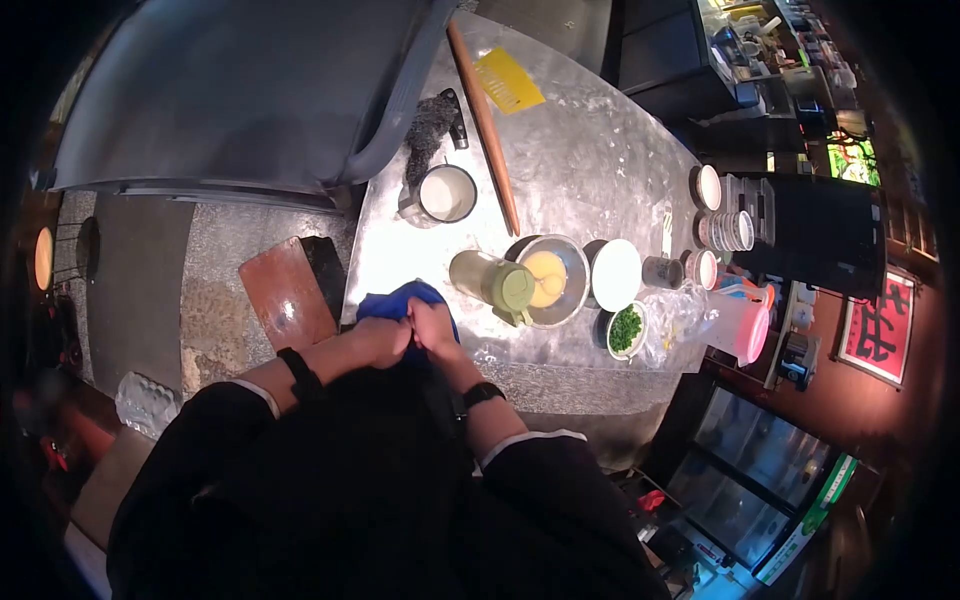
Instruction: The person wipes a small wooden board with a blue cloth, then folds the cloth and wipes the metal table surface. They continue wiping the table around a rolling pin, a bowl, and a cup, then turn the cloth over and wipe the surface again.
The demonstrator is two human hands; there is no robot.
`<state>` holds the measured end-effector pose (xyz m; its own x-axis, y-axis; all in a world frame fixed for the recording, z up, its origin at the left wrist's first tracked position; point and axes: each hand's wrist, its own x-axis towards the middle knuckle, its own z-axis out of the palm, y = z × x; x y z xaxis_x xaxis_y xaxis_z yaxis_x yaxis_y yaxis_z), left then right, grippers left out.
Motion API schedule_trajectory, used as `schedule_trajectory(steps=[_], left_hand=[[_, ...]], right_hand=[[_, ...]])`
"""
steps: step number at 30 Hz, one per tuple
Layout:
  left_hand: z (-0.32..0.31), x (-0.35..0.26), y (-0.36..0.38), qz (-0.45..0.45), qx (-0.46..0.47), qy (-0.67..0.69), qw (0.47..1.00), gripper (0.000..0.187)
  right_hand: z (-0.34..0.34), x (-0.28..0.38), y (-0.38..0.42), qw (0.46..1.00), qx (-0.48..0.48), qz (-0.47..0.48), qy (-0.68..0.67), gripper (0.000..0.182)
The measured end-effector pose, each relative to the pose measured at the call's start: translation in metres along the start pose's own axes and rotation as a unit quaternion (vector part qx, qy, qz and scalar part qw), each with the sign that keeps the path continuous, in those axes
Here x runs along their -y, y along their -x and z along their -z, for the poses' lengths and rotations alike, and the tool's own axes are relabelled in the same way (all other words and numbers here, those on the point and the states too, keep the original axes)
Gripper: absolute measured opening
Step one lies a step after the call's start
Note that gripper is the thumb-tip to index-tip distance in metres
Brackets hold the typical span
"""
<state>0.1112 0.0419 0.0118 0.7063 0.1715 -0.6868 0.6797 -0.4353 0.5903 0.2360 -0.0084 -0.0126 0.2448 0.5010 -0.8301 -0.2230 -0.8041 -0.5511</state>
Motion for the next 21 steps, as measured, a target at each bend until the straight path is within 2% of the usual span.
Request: schedule_trajectory(steps=[1,2,4,6,8,10,12,13,16,18,19,20,21], left_hand=[[-0.012,-0.002,0.001,-0.036,-0.031,0.022,0.999,0.033],[-0.018,-0.002,-0.004,-0.035,-0.036,0.033,0.998,0.033],[-0.020,0.000,-0.008,-0.071,-0.030,-0.008,0.997,0.030],[-0.010,0.002,-0.008,-0.053,-0.060,0.003,0.997,0.028],[0.005,0.010,-0.013,-0.042,-0.133,0.040,0.989,0.025],[0.020,0.015,-0.019,-0.012,-0.125,0.029,0.992,0.025],[0.023,0.022,-0.030,-0.017,-0.125,0.011,0.992,0.025],[0.025,0.024,-0.032,-0.016,-0.113,-0.002,0.993,0.025],[0.011,0.018,-0.029,-0.003,-0.104,0.025,0.994,0.024],[0.004,0.009,-0.018,-0.070,-0.038,-0.016,0.997,0.025],[-0.010,0.006,-0.018,-0.085,-0.055,0.016,0.995,0.026],[-0.012,-0.002,-0.016,-0.092,-0.002,-0.014,0.996,0.026],[-0.021,-0.003,-0.016,-0.113,-0.014,-0.015,0.993,0.027]], right_hand=[[0.005,-0.006,0.004,1.000,-0.011,-0.018,0.011,0.027],[0.009,-0.007,0.002,1.000,-0.009,-0.020,0.022,0.027],[0.010,-0.004,-0.003,0.999,0.006,-0.034,0.042,0.028],[0.010,0.007,-0.019,0.997,0.018,-0.008,0.070,0.026],[0.003,0.028,-0.037,0.997,0.020,-0.052,0.048,0.023],[-0.003,0.048,-0.041,0.997,0.015,-0.050,0.062,0.024],[-0.004,0.054,-0.047,0.997,0.027,-0.056,0.042,0.025],[-0.004,0.052,-0.048,0.997,0.034,-0.067,0.028,0.029],[0.007,0.030,-0.035,0.998,0.025,-0.062,-0.010,0.028],[0.015,0.010,-0.018,0.998,0.025,-0.055,-0.019,0.026],[0.025,-0.006,-0.015,0.998,0.036,-0.048,-0.002,0.025],[0.031,-0.016,-0.008,0.998,0.047,-0.043,0.014,0.024],[0.035,-0.026,0.000,0.998,0.036,-0.045,0.007,0.024]])
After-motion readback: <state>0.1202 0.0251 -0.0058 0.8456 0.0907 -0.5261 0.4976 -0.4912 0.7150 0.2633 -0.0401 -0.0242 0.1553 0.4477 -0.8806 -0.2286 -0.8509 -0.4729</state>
